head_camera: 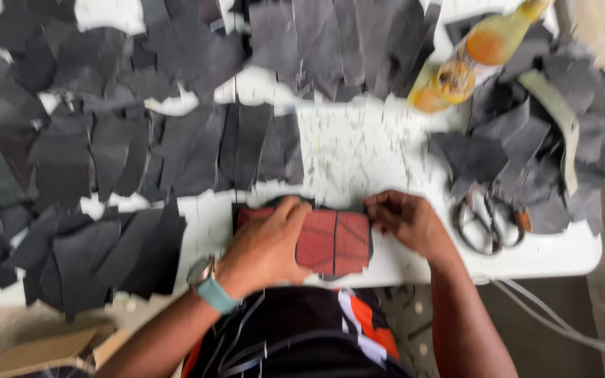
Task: The person arranges black leather pieces on a red patterned template, aligns them, and marks the pieces with a pen. The person uses shears to trim edges and applies adhesive from a small jar to the leather pieces.
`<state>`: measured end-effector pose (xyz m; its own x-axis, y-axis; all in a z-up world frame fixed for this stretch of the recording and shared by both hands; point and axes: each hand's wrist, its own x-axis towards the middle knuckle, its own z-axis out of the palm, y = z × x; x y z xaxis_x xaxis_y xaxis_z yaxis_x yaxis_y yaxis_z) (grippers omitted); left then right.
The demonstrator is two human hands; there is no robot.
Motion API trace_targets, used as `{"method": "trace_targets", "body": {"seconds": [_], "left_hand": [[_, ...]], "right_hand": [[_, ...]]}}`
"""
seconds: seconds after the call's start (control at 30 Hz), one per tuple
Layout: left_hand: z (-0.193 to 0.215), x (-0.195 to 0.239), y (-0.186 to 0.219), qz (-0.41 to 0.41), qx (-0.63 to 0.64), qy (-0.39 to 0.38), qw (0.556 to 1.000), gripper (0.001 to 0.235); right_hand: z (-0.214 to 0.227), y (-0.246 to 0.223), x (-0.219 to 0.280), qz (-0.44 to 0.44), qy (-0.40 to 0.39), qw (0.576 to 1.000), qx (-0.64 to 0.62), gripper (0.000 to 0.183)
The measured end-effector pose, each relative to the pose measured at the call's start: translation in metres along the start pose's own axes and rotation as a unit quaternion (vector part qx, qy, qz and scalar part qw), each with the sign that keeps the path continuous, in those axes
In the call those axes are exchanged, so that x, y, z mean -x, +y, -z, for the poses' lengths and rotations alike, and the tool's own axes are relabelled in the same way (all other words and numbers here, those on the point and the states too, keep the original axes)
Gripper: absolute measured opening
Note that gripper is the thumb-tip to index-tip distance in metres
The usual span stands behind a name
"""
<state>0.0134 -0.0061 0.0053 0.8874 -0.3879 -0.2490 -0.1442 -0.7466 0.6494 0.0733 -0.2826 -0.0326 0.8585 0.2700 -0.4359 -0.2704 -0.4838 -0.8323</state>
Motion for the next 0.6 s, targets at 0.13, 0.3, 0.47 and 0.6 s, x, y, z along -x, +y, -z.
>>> {"method": "trace_targets", "body": {"seconds": [0.13,0.3,0.47,0.6], "left_hand": [[-0.007,0.006,-0.005,0.0,-0.003,-0.005,1.0,0.098],[-0.001,0.008,-0.005,-0.01,0.016,0.009,1.0,0.097],[-0.005,0.007,-0.011,-0.044,0.023,0.033,0.998,0.097],[-0.006,0.008,-0.011,-0.041,0.024,0.032,0.998,0.096]], "right_hand": [[0.002,0.002,0.001,0.015,-0.007,1.0,0.025,0.02],[0.008,-0.004,0.006,0.017,-0.005,0.999,0.049,0.016],[0.012,0.0,0.01,0.008,0.029,0.998,0.053,0.015],[0.008,0.001,0.008,0.006,0.031,0.999,0.039,0.016]]}}
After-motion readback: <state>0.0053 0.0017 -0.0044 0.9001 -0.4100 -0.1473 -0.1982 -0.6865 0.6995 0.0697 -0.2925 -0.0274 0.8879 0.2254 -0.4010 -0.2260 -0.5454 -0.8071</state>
